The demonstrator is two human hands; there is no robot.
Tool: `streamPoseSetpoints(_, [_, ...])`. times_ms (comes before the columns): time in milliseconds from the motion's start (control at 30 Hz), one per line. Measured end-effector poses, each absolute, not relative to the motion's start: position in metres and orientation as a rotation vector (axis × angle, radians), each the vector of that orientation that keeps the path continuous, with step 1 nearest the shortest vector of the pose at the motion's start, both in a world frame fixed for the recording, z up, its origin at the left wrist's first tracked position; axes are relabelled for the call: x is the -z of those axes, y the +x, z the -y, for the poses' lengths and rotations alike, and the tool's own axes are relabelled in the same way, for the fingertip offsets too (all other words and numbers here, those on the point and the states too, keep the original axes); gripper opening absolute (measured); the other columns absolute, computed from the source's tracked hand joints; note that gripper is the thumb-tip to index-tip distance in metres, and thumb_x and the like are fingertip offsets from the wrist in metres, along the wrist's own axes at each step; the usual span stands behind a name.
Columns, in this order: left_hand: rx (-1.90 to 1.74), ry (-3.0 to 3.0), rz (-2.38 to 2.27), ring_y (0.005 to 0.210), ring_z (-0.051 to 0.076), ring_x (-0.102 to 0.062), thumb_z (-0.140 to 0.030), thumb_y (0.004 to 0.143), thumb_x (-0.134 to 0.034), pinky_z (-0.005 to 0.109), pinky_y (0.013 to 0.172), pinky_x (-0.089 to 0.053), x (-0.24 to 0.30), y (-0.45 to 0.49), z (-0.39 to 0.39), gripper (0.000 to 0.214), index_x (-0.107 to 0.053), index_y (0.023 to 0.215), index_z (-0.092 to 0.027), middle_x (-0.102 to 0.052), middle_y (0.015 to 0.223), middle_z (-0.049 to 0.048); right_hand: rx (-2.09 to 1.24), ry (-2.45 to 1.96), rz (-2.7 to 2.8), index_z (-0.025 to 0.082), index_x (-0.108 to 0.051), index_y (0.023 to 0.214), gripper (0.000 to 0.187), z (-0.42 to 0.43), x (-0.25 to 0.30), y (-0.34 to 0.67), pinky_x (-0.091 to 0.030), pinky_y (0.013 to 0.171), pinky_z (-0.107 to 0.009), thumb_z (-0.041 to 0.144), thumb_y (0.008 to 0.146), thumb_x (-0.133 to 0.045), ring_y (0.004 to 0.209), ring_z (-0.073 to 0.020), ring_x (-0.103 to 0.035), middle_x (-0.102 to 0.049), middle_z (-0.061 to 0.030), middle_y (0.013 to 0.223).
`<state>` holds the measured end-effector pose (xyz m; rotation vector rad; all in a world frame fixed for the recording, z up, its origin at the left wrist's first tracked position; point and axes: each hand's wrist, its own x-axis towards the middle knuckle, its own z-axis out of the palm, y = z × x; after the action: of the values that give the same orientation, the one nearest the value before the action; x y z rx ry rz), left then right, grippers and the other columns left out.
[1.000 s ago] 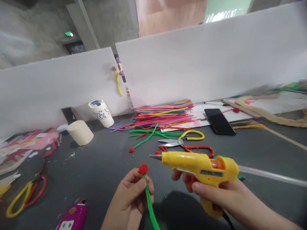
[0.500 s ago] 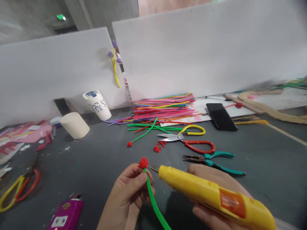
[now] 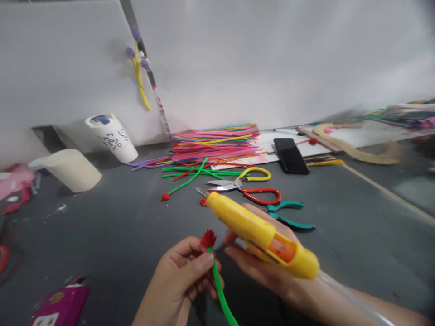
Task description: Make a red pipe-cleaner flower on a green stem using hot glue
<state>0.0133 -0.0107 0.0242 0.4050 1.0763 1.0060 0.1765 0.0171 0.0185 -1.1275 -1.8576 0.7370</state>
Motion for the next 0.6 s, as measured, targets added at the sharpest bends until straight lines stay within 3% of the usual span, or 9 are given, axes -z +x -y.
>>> streamPoseSetpoints(200, [-0.964,0.426,-1.118,0.045,0.008,-0.055,-0.03,0.053,-0.09,0.017,0.045,-0.042,-0.014,0.019,0.017,0.03,-0.068,0.066,-0.014,-0.065,0.057,0.0001,-0.457,-0.991,2.005,0.02,-0.059,0.071,0.012,-0.018,-0.011,0.176,-0.048,0.066,-0.028,0.016,0.081,-0.059,0.072,-0.0159,-0.058,-0.063,-0.0022,0.075])
streamPoseSetpoints(467, [-1.0,0.477,-1.114,0.051,0.011,-0.057,-0.027,0.058,-0.087,0.022,0.051,-0.049,-0.005,0.02,0.016,0.025,-0.07,0.071,-0.014,-0.063,0.059,-0.0003,-0.449,-0.883,1.991,0.019,-0.052,0.069,0.016,-0.018,-0.004,0.177,-0.041,0.064,-0.029,0.022,0.083,-0.06,0.068,-0.0143,-0.049,-0.058,-0.0023,0.077])
streamPoseSetpoints(600, [-1.0,0.468,-1.073,0.046,0.008,-0.056,-0.027,0.058,-0.088,0.017,0.046,-0.045,-0.004,0.017,0.016,0.024,-0.071,0.07,-0.014,-0.065,0.056,-0.0006,-0.587,-0.97,1.948,0.02,-0.052,0.068,0.013,-0.017,-0.002,0.174,-0.043,0.066,-0.028,0.019,0.078,-0.059,0.072,-0.0154,-0.052,-0.057,-0.0008,0.075])
